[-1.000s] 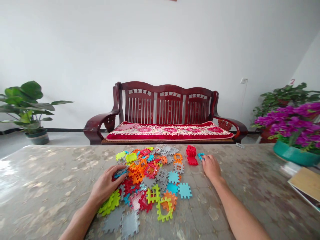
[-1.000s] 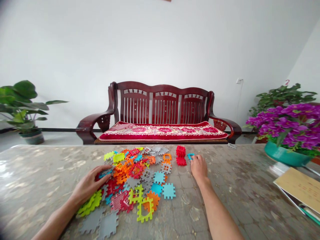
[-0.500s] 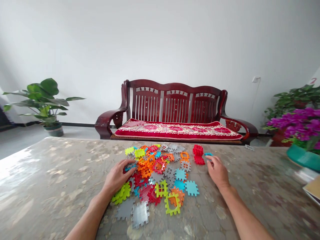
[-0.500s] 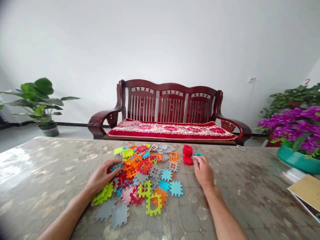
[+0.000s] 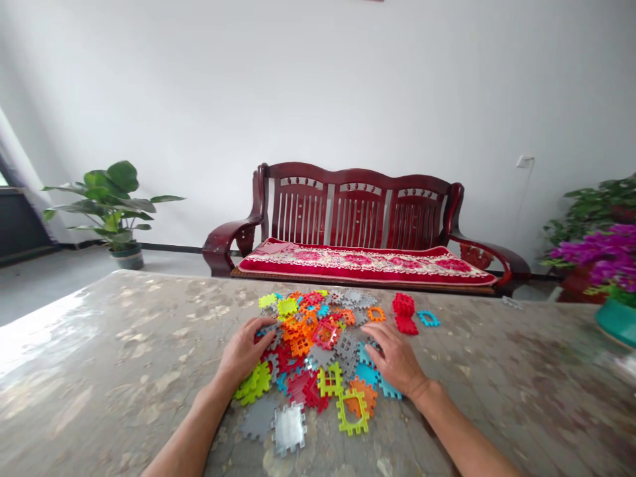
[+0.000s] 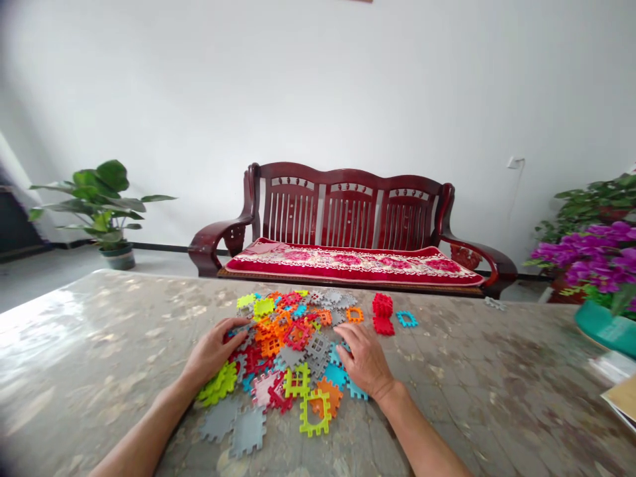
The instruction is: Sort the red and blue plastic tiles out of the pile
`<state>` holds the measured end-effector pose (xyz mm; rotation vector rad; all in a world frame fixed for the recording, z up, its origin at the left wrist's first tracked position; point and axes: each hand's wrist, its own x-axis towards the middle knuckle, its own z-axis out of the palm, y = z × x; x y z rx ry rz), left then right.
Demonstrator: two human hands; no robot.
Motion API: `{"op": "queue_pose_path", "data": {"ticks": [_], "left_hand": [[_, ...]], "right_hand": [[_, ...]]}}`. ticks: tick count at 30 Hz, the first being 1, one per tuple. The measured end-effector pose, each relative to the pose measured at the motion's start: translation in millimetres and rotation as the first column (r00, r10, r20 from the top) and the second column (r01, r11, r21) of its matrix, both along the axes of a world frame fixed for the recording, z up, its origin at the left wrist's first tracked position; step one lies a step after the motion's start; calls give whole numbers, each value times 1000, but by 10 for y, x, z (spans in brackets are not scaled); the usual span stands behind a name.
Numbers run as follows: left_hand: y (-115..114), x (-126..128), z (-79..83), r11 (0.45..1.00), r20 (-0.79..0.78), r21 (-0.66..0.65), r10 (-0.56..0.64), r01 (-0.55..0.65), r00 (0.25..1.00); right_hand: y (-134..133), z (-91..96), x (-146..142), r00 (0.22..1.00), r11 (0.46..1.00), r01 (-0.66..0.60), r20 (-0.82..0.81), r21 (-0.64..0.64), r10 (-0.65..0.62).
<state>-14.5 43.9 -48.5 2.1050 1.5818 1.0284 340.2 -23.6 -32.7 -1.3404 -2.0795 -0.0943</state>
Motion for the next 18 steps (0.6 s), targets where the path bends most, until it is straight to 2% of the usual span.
{"op": "queue_pose_path", "data": {"ticks": [5, 11, 15, 18], "left_hand": [[7, 3, -16, 999, 80, 8, 31, -32, 996], [-14, 2, 15, 995, 141, -1, 96, -97, 985], [-28, 0, 46, 989, 164, -10, 147, -148, 975], [-32, -1, 61, 983, 178, -10, 181, -183, 967]], "right_hand": [[97, 59, -128, 998, 1000, 5, -62, -4, -5], [470, 276, -519, 990, 999, 20, -141, -34, -24], [684, 433, -817, 993, 995, -8, -115, -100, -4], [718, 506, -1022, 997, 987, -71, -50, -145, 65]]}}
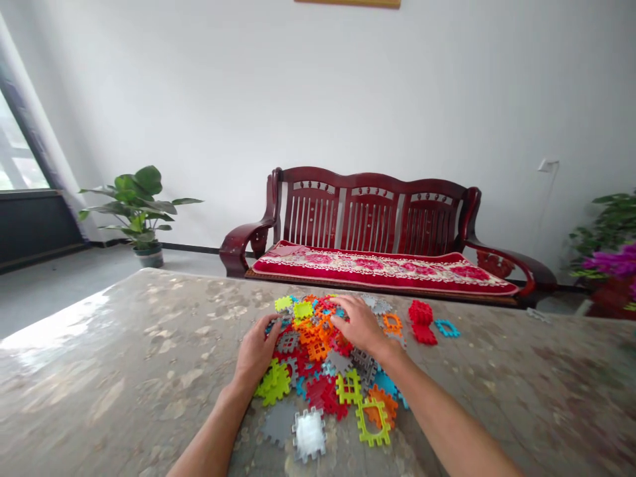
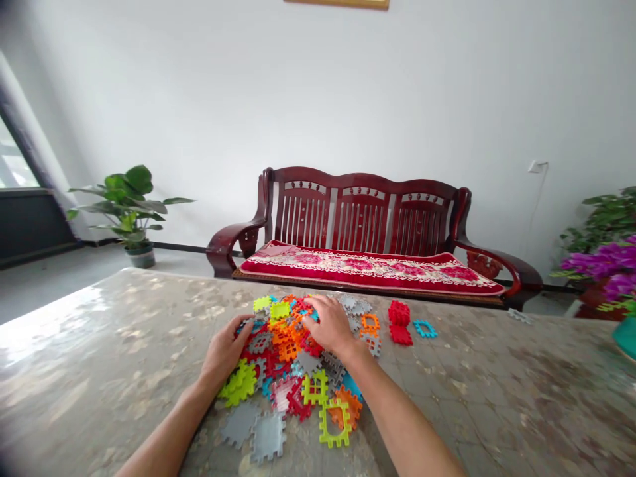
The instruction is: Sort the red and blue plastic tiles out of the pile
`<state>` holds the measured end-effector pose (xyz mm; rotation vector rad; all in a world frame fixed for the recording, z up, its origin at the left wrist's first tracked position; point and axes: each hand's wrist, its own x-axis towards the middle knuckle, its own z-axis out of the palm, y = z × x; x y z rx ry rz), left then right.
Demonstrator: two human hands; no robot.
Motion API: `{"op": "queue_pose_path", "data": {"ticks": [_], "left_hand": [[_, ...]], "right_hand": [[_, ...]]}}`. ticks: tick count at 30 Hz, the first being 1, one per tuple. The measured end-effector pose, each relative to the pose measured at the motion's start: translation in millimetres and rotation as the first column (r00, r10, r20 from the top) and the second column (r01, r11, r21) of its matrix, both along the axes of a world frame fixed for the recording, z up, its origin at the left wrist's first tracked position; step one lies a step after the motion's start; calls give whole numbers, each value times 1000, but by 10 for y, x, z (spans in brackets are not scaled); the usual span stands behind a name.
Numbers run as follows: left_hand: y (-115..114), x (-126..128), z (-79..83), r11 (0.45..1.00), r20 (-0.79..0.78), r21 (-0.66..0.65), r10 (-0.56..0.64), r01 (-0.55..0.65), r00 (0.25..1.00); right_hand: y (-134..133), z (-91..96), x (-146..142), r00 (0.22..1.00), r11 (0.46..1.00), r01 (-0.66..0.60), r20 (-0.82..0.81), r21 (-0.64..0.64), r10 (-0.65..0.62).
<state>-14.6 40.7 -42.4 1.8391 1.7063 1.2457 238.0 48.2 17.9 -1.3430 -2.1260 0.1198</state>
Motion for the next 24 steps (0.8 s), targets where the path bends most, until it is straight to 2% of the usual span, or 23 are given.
{"op": "queue_pose_path", "data": {"ticks": [4, 6, 8, 11, 18, 21, 24], "left_hand": [[-7, 0, 7, 1000, 15, 17, 19, -19, 1000], [-10, -1, 7, 999, 19, 25, 33, -34, 999], [-12, -1, 6, 999, 19, 31, 38, -39, 999], [-9, -2, 5, 999, 21, 39, 28, -29, 999], [10, -9, -20, 999, -4, 23, 34, -34, 999], [8, -2, -19, 998, -13, 36, 42, -42, 999], [-1, 13, -6, 999, -18, 33, 32, -31, 999]], "right_hand": [[-59, -21, -192, 981, 993, -103, 158, -54, 111], [-99, -65, -224, 974, 992, -92, 200, -82, 107], [-139, -109, -207, 979, 996, -30, 199, -85, 46], [-200, -153, -109, 986, 996, 64, 158, -60, -53], [-266, -239, 271, 989, 988, 145, 19, -51, -144], [-260, -315, 456, 977, 973, 213, 9, -87, -213], [-290, -386, 582, 962, 960, 273, 3, -56, -273]]}}
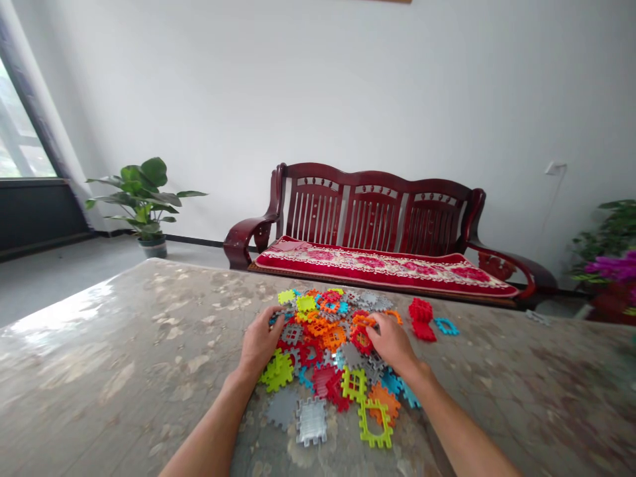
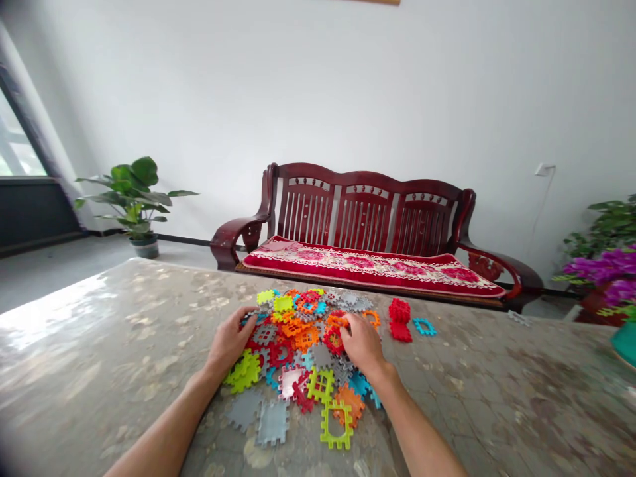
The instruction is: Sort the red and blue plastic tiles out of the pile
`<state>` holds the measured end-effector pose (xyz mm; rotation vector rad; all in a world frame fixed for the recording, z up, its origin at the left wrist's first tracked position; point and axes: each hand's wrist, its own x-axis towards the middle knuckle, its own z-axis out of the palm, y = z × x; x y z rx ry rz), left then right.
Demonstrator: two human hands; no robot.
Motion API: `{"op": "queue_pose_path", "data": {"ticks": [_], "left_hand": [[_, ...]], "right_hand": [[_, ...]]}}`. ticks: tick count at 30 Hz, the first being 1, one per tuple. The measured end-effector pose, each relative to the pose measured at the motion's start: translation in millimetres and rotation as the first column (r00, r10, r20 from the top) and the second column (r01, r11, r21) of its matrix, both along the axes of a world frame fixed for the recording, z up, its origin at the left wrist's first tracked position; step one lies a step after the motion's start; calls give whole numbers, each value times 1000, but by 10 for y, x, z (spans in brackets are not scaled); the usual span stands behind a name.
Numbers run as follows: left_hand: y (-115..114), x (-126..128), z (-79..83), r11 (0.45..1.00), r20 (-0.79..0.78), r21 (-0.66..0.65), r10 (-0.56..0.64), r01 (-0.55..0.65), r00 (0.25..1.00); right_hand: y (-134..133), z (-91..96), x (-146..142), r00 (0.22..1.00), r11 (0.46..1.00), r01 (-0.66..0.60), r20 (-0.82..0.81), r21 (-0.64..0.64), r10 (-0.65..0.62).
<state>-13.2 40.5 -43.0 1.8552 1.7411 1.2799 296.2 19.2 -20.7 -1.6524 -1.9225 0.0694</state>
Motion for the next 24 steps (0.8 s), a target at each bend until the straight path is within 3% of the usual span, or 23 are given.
{"op": "queue_pose_path", "data": {"ticks": [4, 7, 13, 17, 21, 24], "left_hand": [[7, 10, -16, 996, -27, -15, -84, 83, 996], [27, 3, -54, 991, -58, -29, -133, 131, 989], [32, 1, -76, 991, -61, -28, -135, 134, 989], [18, 11, -66, 992, -58, -20, -125, 124, 990], [17, 13, -67, 993, -64, -26, -118, 116, 991], [22, 10, -74, 993, -70, -28, -112, 111, 991]], "right_hand": [[-151, 29, -90, 999, 984, -18, -24, 179, 22], [-341, 155, -380, 988, 960, -156, 19, 233, 155], [-655, 312, -1018, 919, 934, -357, 176, -15, 354], [-697, 317, -1226, 868, 931, -326, 339, -162, 363], [-698, 344, -1324, 826, 937, -276, 446, -213, 345], [-686, 346, -1345, 831, 937, -264, 439, -230, 342]]}}
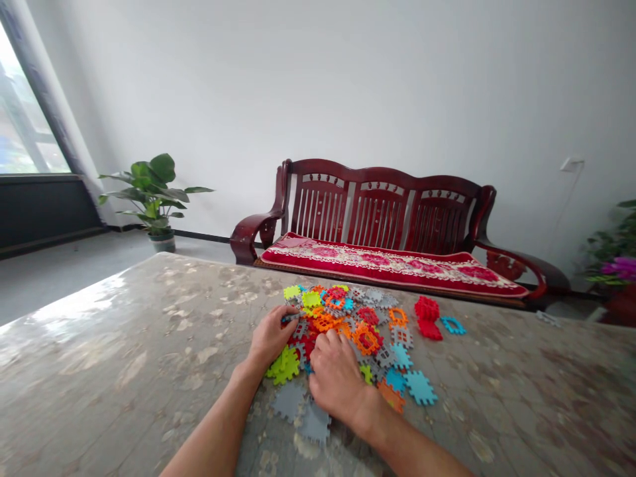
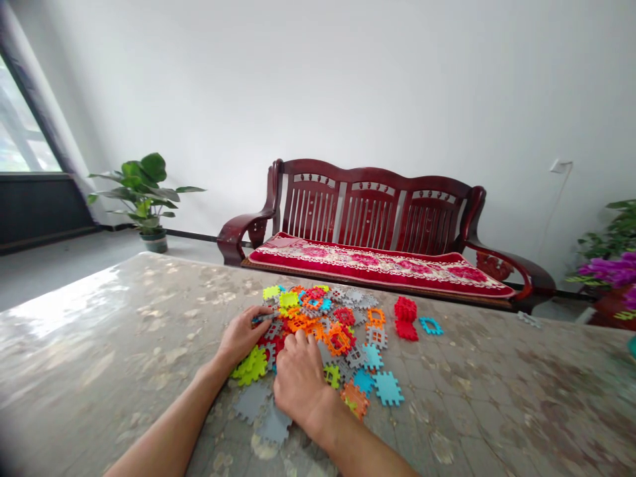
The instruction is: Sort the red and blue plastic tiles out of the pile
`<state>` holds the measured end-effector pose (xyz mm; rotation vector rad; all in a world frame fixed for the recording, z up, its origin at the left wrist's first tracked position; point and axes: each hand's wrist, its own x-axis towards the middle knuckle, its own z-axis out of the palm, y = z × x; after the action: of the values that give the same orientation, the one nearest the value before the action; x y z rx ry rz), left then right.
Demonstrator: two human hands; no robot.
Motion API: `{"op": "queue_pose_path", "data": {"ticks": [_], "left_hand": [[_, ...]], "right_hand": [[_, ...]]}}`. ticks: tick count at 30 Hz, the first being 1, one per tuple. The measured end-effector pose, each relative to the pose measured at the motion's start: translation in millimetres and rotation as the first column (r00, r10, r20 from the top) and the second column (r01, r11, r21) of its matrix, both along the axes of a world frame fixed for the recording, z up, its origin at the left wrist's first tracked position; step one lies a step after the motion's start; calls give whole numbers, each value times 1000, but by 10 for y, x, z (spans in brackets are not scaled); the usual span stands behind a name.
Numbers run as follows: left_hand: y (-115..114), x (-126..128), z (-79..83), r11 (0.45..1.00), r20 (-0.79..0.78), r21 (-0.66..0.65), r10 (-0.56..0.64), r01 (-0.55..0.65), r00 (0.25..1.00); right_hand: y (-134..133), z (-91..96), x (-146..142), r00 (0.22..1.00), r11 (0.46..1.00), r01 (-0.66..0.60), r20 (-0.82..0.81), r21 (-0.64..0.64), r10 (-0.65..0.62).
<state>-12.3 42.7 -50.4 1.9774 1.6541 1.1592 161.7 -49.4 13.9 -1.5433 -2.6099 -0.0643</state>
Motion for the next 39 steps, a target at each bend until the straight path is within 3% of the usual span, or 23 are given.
{"op": "queue_pose_path", "data": {"ticks": [4, 6, 7, 9, 11, 13, 15, 17, 20, 24, 29, 34, 39], "left_hand": [[3, -6, -4, 1000, -7, -4, -7, 7, 1000], [1, -6, -2, 1000, -8, 1, -13, 13, 1000], [1, -7, 0, 1000, -10, 4, -16, 16, 1000], [0, -6, 2, 1000, -13, 4, -17, 17, 1000], [2, -7, 1, 1000, -15, -4, -17, 17, 1000], [5, -10, 0, 1000, -18, -13, -20, 19, 1000], [6, -13, 0, 1000, -25, -16, -19, 19, 999], [7, -16, 3, 1000, -33, -17, -10, 10, 999], [5, -16, 11, 1000, -47, -23, -6, 5, 999], [4, -14, 13, 999, -48, -35, -17, 16, 999], [15, -20, -5, 999, -47, -31, -24, 23, 999], [23, -30, -12, 999, -56, -36, -27, 25, 998], [22, -34, -4, 999, -49, -34, -27, 26, 998]], "right_hand": [[84, -21, 79, 973, 997, 57, -222, -56, -68], [159, -11, 173, 899, 990, 53, -426, -129, -104], [199, 3, 234, 830, 979, 28, -541, -201, -135], [278, 43, 381, 619, 913, -78, -737, -401, -270], [346, 86, 557, 374, 810, -194, -805, -554, -461], [403, 111, 749, 172, 787, -226, -818, -575, -548], [451, 100, 942, 64, 803, -189, -823, -566, -565], [494, 45, 1119, 39, 806, -98, -812, -583, -582], [549, -103, 1325, 135, 818, 129, -807, -561, -575], [601, -291, 1439, 341, 879, 326, -824, -348, -452], [596, -252, 1337, 548, 916, 353, -751, -191, -368], [543, -84, 1152, 839, 957, 278, -465, -79, -283], [525, -83, 1046, 921, 958, 286, -280, 17, -270]]}}
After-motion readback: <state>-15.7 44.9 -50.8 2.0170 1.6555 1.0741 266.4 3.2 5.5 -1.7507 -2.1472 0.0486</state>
